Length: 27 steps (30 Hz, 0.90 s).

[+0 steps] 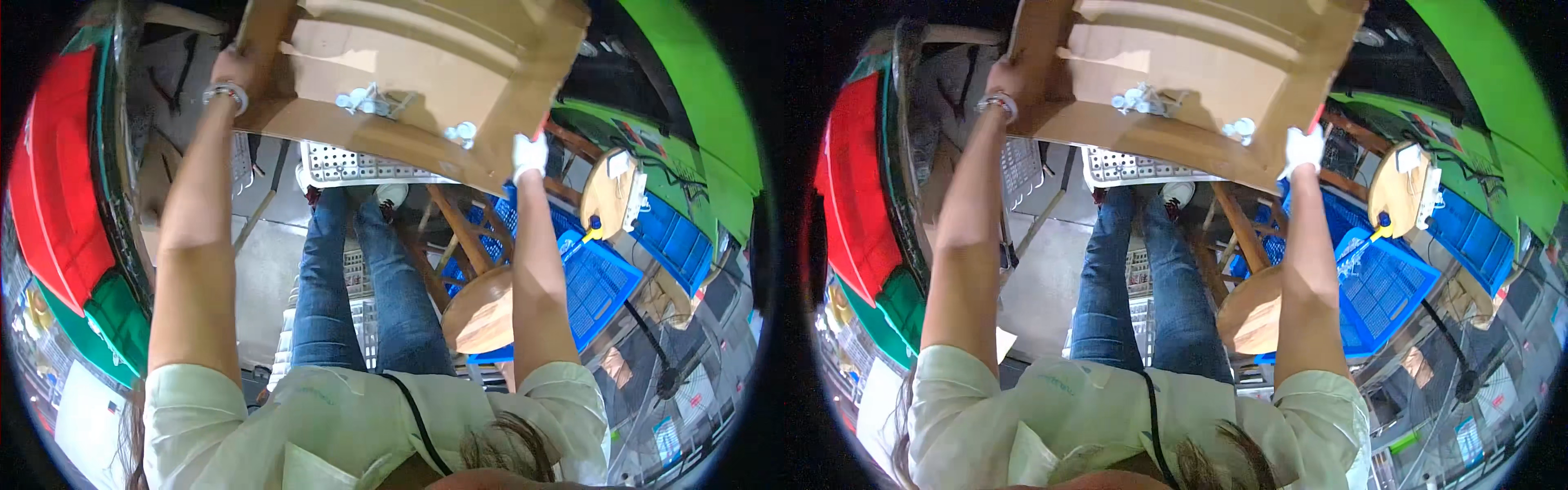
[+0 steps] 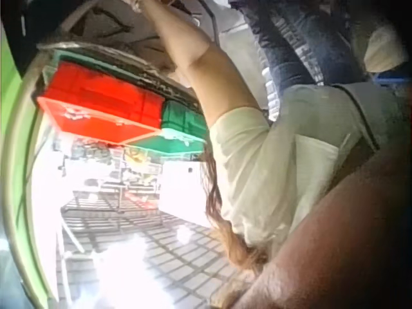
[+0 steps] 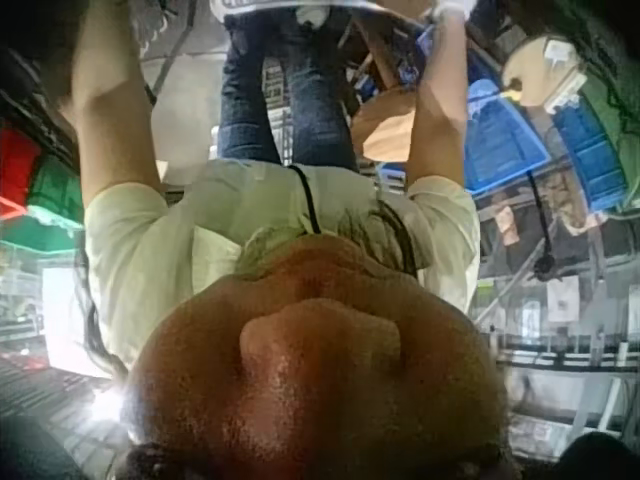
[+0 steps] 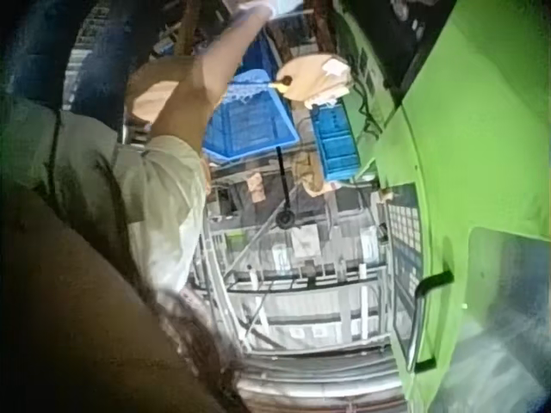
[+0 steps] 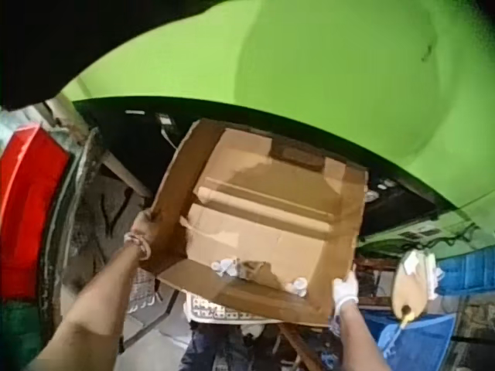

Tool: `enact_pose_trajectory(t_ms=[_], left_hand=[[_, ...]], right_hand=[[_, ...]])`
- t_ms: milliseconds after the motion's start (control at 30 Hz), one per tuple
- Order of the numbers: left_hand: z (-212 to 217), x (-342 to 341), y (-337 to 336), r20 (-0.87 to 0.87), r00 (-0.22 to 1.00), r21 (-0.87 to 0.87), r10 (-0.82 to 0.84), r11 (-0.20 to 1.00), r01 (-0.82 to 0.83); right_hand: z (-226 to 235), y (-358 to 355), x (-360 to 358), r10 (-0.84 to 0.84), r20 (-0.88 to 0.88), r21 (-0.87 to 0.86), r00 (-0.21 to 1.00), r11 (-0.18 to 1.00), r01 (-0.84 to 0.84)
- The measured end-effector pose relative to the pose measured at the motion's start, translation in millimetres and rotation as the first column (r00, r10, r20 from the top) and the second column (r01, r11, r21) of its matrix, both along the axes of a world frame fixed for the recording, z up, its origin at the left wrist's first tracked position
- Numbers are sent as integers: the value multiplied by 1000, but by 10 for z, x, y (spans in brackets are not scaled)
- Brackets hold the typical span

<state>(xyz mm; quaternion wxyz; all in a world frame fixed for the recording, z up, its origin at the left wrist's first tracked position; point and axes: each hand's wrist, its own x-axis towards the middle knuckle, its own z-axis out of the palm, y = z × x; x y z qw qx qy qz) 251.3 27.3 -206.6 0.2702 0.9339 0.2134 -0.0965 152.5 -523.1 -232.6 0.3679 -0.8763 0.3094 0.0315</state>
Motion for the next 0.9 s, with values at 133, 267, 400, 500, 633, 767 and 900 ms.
enact_pose_trajectory(t_ms=[133, 267, 400, 500, 633, 767, 900], left_hand=[[237, -239, 187, -86, 994, 142, 62, 989, -49], [587, -344, -98, -48, 998, 261, 30, 965, -16], [1022, -287, -162, -33, 999, 289, 26, 957, -16], [720, -344, 187, -95, 989, 211, 115, 973, -93], [331, -348, 562, -75, 987, -45, 141, 988, -144], [67, -263, 421, -61, 984, -242, 170, 954, -180], [-43, -284, 163, 73, 988, -60, 136, 990, -131]], right_hand=[[523, 176, 38, 168, 64, 125, 984, 977, -175], [196, 78, -288, 197, 87, 81, 977, 976, -204], [98, 135, -609, 89, 96, 311, 991, 943, -115], [348, 421, -543, 34, 53, 450, 998, 891, -54], [631, 824, -451, 14, -4, 455, 1000, 890, -11], [341, 674, -319, 17, 81, 474, 997, 879, -54], [190, 282, 7, 44, -109, 298, 993, 954, -9]])
